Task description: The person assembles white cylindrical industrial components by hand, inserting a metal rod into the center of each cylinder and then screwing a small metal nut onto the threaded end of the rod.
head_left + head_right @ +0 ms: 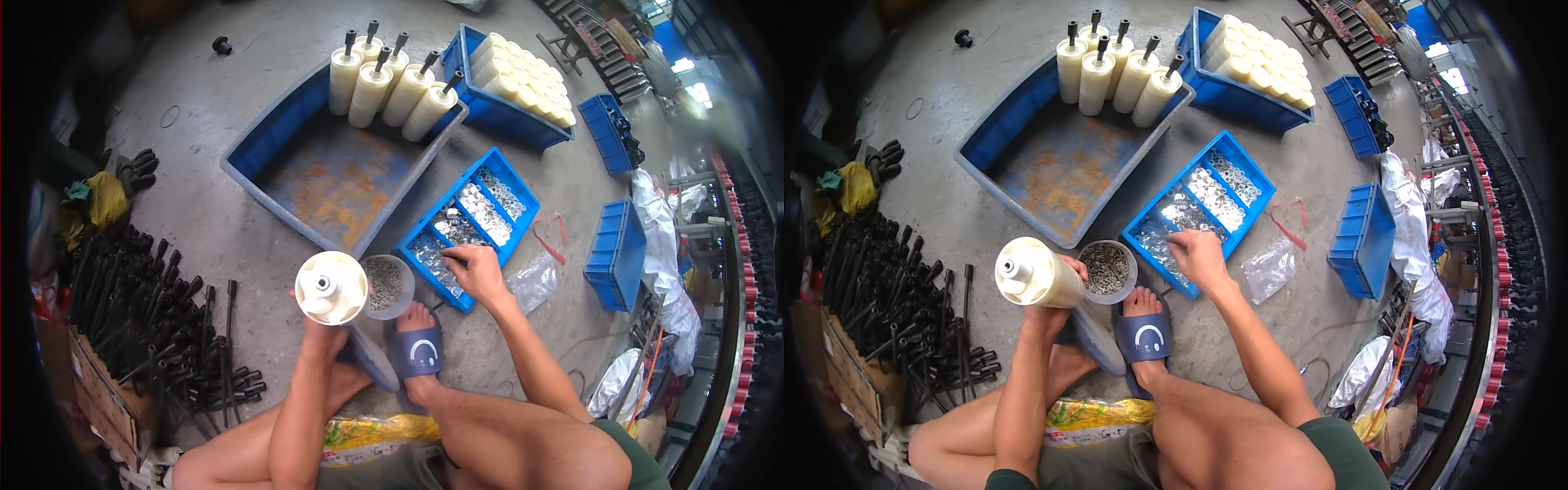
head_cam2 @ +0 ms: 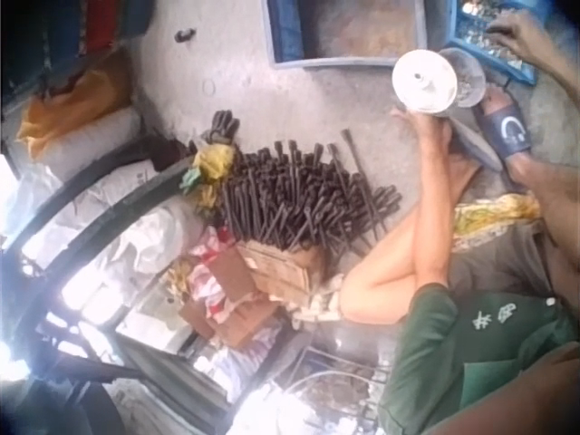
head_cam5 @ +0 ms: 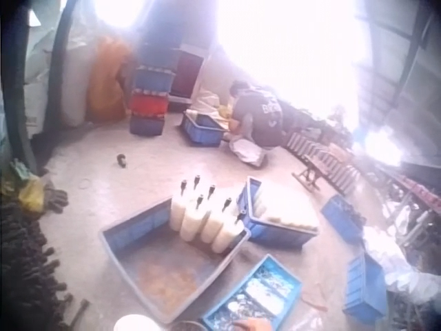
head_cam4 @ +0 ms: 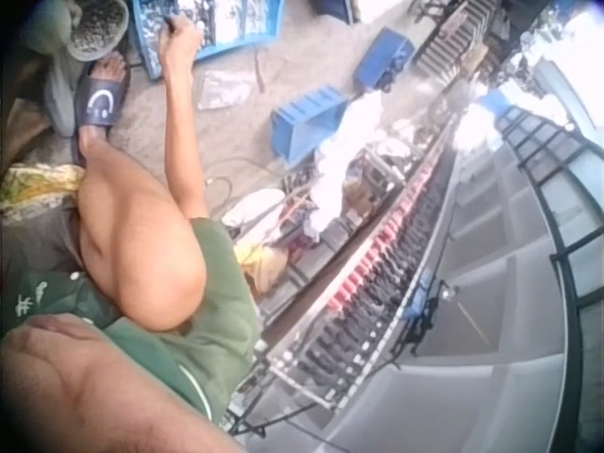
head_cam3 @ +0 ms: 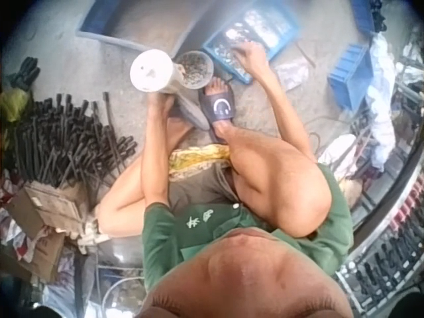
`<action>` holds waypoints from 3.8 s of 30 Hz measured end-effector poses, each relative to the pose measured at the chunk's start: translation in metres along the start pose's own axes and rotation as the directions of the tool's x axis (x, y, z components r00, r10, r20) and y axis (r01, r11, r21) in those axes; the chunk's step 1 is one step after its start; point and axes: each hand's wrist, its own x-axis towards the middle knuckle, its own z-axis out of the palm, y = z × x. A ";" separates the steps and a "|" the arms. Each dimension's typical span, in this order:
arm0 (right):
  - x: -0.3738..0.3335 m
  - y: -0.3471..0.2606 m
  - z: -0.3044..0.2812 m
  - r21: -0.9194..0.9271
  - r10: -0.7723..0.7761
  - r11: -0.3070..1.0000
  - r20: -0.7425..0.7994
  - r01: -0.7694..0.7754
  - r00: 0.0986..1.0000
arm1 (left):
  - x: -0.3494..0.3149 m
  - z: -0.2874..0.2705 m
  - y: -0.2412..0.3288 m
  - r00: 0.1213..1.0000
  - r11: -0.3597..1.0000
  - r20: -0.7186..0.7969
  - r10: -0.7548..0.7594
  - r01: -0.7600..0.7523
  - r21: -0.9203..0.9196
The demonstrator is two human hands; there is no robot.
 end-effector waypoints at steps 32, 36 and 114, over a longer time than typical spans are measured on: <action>0.013 0.025 0.029 -0.248 -0.069 0.962 0.187 0.115 0.980 | 0.007 -0.025 -0.015 0.999 1.000 -0.054 0.001 0.000 0.021; 0.009 0.023 0.028 -0.288 -0.109 0.945 0.173 0.156 0.979 | 0.006 -0.018 -0.011 0.998 1.000 -0.061 -0.023 0.024 0.017; 0.015 -0.150 -0.146 -0.045 -0.696 0.712 -0.171 0.701 0.697 | -0.013 0.069 0.039 0.995 0.788 -0.083 -0.051 0.091 0.608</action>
